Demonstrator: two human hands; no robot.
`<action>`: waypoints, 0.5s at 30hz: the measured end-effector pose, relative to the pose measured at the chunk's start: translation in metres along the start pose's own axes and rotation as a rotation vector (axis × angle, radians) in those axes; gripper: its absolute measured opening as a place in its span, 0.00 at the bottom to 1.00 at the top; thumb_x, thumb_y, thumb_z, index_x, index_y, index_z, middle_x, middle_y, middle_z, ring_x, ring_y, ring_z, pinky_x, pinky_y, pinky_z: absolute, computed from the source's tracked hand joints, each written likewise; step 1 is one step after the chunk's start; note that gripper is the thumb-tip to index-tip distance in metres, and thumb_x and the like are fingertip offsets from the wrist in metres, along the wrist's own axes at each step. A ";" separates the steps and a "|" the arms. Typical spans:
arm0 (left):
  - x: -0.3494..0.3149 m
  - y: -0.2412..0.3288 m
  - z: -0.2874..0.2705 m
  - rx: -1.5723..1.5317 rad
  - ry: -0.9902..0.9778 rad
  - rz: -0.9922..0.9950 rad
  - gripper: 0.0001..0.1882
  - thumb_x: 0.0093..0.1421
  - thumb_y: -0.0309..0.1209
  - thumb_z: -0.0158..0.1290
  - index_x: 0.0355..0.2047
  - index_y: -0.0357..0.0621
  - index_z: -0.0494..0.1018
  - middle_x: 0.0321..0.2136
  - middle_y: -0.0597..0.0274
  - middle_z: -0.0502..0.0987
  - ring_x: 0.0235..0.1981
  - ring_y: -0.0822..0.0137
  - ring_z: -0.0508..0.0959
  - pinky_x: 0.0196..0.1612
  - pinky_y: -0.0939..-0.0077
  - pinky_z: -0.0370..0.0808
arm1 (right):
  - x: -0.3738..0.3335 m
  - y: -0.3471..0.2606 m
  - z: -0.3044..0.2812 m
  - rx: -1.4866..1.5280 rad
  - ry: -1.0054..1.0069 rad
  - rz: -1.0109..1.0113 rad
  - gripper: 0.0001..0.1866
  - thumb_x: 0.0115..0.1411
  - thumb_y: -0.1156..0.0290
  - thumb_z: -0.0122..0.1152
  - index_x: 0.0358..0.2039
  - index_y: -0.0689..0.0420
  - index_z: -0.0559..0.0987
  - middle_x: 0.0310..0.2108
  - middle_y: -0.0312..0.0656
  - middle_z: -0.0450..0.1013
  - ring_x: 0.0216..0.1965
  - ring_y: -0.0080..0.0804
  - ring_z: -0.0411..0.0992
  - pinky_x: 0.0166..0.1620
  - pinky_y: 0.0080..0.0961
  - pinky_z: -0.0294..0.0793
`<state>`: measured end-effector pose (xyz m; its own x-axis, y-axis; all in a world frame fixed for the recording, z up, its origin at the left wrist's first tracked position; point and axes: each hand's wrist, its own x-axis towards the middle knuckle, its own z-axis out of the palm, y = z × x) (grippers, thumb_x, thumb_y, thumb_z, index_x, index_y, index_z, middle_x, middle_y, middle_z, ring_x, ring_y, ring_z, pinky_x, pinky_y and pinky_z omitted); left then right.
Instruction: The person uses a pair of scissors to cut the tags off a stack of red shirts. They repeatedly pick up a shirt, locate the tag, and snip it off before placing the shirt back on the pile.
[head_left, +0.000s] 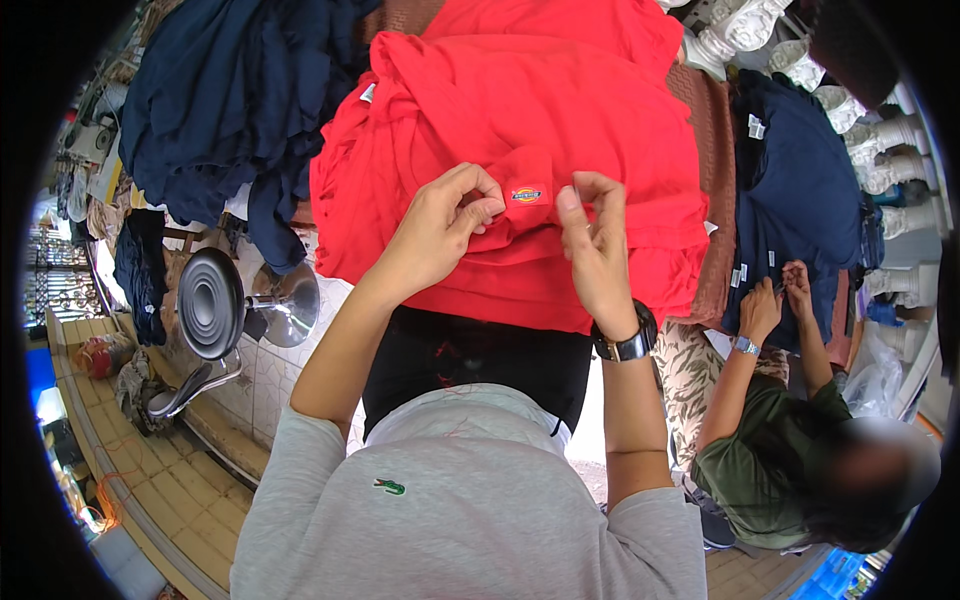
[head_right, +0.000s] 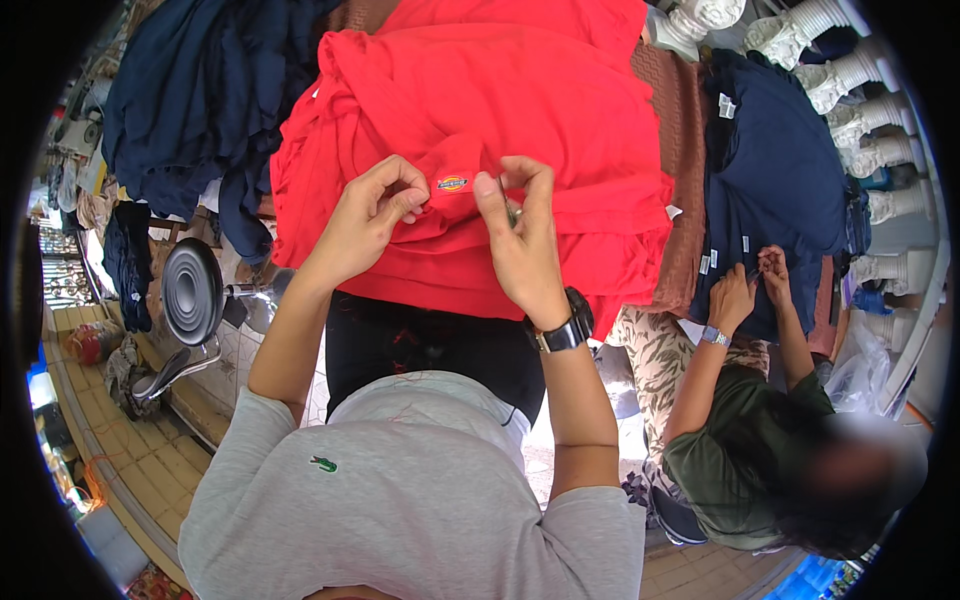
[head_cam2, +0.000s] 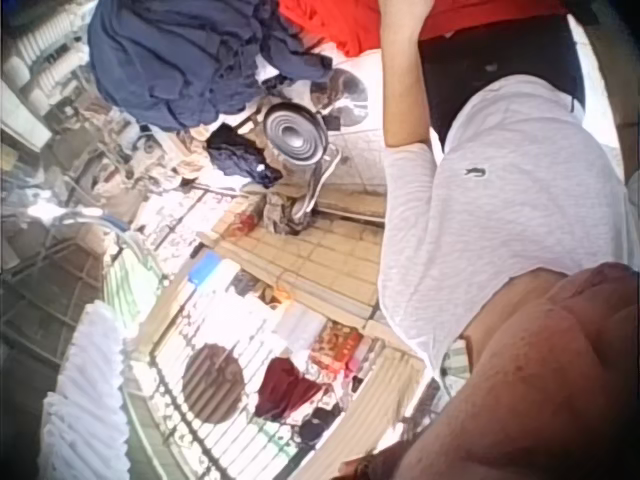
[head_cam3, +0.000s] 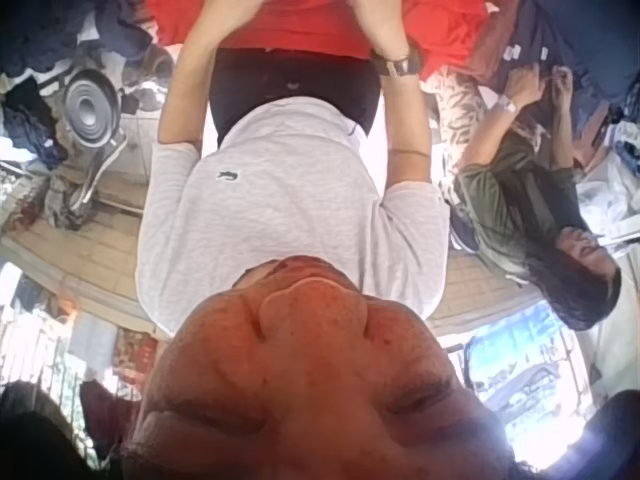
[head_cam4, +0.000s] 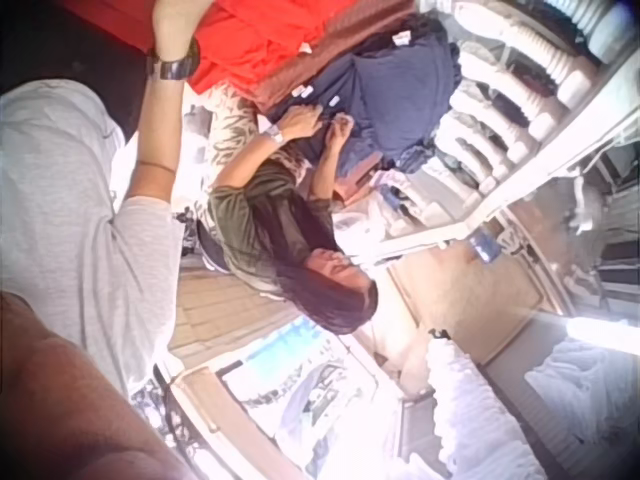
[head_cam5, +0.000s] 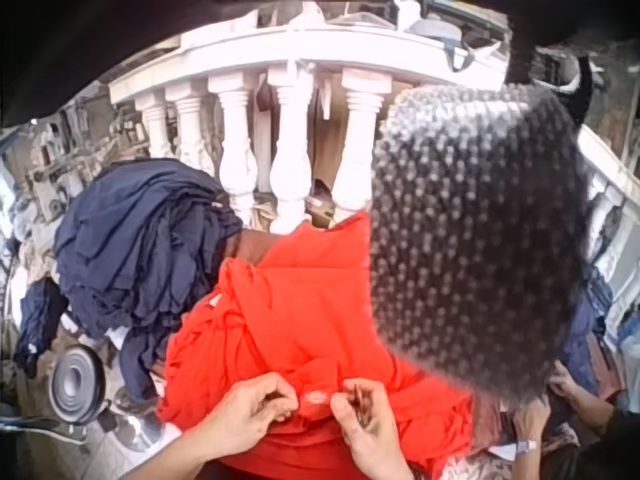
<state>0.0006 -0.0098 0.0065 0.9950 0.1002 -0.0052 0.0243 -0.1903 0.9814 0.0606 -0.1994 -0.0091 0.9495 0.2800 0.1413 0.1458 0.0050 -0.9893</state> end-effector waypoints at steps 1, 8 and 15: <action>-0.002 0.000 0.001 -0.026 0.017 -0.002 0.05 0.71 0.25 0.48 0.38 0.38 0.72 0.33 0.66 0.76 0.34 0.76 0.74 0.40 0.79 0.74 | 0.000 -0.011 0.000 -0.112 0.021 -0.085 0.11 0.68 0.67 0.61 0.38 0.62 0.75 0.29 0.39 0.73 0.28 0.29 0.72 0.33 0.28 0.72; -0.006 0.006 0.005 -0.024 0.034 -0.007 0.05 0.71 0.24 0.47 0.38 0.37 0.72 0.34 0.65 0.76 0.35 0.76 0.74 0.40 0.80 0.73 | 0.007 -0.044 -0.010 -0.574 -0.342 -0.348 0.06 0.62 0.71 0.64 0.36 0.59 0.76 0.31 0.42 0.76 0.29 0.43 0.77 0.30 0.34 0.73; -0.007 0.008 0.004 0.005 0.021 0.010 0.05 0.70 0.23 0.48 0.38 0.37 0.73 0.33 0.66 0.76 0.34 0.76 0.74 0.40 0.80 0.73 | 0.008 -0.043 -0.004 -0.616 -0.341 -0.422 0.06 0.61 0.71 0.65 0.32 0.56 0.76 0.28 0.39 0.75 0.25 0.41 0.76 0.25 0.34 0.69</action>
<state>-0.0060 -0.0164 0.0135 0.9929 0.1190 0.0090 0.0146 -0.1958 0.9805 0.0628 -0.2012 0.0352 0.6586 0.6492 0.3807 0.6925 -0.3249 -0.6441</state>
